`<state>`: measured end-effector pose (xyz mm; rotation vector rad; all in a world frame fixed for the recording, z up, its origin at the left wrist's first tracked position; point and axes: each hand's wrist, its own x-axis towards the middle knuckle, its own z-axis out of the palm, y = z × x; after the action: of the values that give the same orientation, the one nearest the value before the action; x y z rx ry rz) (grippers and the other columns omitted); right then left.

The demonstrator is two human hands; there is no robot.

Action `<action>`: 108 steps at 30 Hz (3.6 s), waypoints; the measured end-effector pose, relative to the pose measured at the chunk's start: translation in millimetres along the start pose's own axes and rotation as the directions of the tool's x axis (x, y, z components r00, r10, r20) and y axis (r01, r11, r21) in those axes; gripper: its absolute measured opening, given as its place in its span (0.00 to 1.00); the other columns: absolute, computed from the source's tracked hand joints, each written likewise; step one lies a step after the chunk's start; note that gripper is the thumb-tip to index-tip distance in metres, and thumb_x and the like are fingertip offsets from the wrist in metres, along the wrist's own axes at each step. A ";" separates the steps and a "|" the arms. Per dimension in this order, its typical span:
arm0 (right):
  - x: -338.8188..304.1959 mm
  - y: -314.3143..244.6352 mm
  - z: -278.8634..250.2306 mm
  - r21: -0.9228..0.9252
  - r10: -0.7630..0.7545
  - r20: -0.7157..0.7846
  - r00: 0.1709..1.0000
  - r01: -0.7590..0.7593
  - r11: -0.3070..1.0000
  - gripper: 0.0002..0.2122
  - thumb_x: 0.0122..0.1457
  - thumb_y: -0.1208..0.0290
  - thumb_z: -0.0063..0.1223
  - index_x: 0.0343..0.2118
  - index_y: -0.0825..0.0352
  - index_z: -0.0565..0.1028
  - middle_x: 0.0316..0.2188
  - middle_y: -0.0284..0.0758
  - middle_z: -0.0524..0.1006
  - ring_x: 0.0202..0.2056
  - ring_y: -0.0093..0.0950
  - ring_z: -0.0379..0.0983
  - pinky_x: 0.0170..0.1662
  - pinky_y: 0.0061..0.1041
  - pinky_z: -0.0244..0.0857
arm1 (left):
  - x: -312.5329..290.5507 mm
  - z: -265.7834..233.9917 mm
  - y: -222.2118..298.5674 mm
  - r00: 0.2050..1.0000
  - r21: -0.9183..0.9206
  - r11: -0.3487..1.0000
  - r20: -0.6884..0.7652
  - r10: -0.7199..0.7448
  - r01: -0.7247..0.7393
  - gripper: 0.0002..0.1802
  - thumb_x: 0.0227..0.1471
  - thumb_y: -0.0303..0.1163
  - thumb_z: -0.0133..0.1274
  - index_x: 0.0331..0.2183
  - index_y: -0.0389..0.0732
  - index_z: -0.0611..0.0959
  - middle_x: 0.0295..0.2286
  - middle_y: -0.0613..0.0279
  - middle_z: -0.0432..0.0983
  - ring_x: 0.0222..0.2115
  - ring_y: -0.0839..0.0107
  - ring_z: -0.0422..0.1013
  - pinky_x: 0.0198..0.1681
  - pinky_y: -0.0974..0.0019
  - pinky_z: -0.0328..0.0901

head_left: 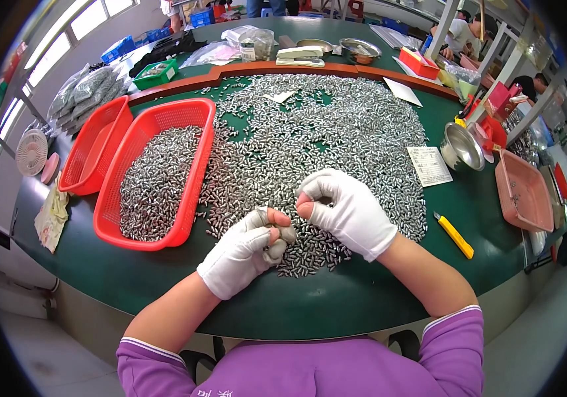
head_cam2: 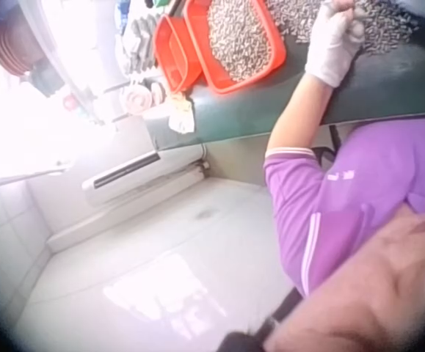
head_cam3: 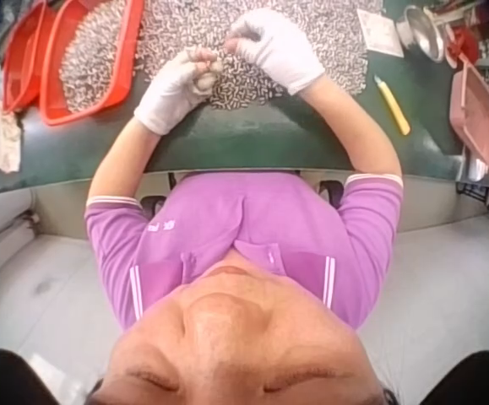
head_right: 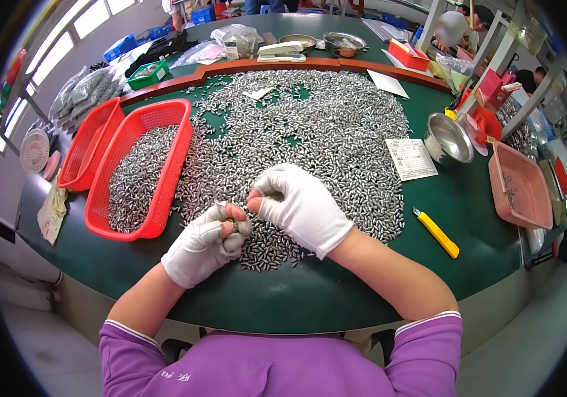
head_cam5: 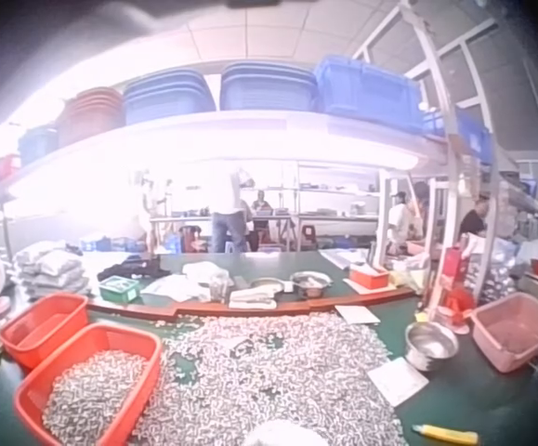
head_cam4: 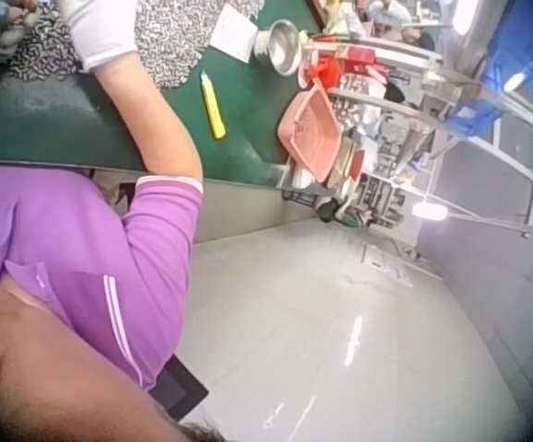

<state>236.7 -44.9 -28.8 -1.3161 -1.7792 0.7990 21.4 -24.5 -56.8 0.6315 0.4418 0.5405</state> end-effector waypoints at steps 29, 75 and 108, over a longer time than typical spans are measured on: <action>-0.8 21.4 6.0 -0.666 -0.210 0.114 0.971 0.231 0.709 0.03 0.48 0.68 0.58 0.25 0.60 0.77 0.27 0.32 0.74 0.32 0.35 0.73 0.36 0.34 0.68 | -0.2 -1.0 -1.7 1.000 0.122 0.992 -0.018 0.022 -0.020 0.10 0.57 0.36 0.55 0.38 0.44 0.74 0.31 0.68 0.72 0.24 0.83 0.61 0.30 0.79 0.59; -3.0 19.2 9.9 -0.676 -0.120 0.098 0.988 0.155 0.721 0.05 0.48 0.67 0.59 0.25 0.61 0.78 0.30 0.33 0.75 0.35 0.35 0.74 0.40 0.35 0.68 | -0.2 -0.6 -1.4 0.999 0.145 0.989 -0.042 -0.008 0.014 0.11 0.58 0.38 0.54 0.39 0.43 0.75 0.32 0.70 0.73 0.29 0.84 0.66 0.35 0.80 0.64; -1.0 -5.0 6.6 -0.438 -0.447 0.014 0.894 0.408 0.801 0.08 0.43 0.74 0.62 0.26 0.64 0.73 0.31 0.33 0.75 0.31 0.36 0.73 0.35 0.35 0.68 | 0.1 -1.8 -0.5 1.000 0.042 0.999 0.017 -0.014 0.013 0.14 0.57 0.36 0.55 0.42 0.43 0.72 0.34 0.69 0.73 0.29 0.82 0.65 0.34 0.78 0.61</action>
<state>228.7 -47.4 -28.2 -1.1143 -2.1473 0.0871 20.6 -24.0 -58.5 0.6722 0.4414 0.5133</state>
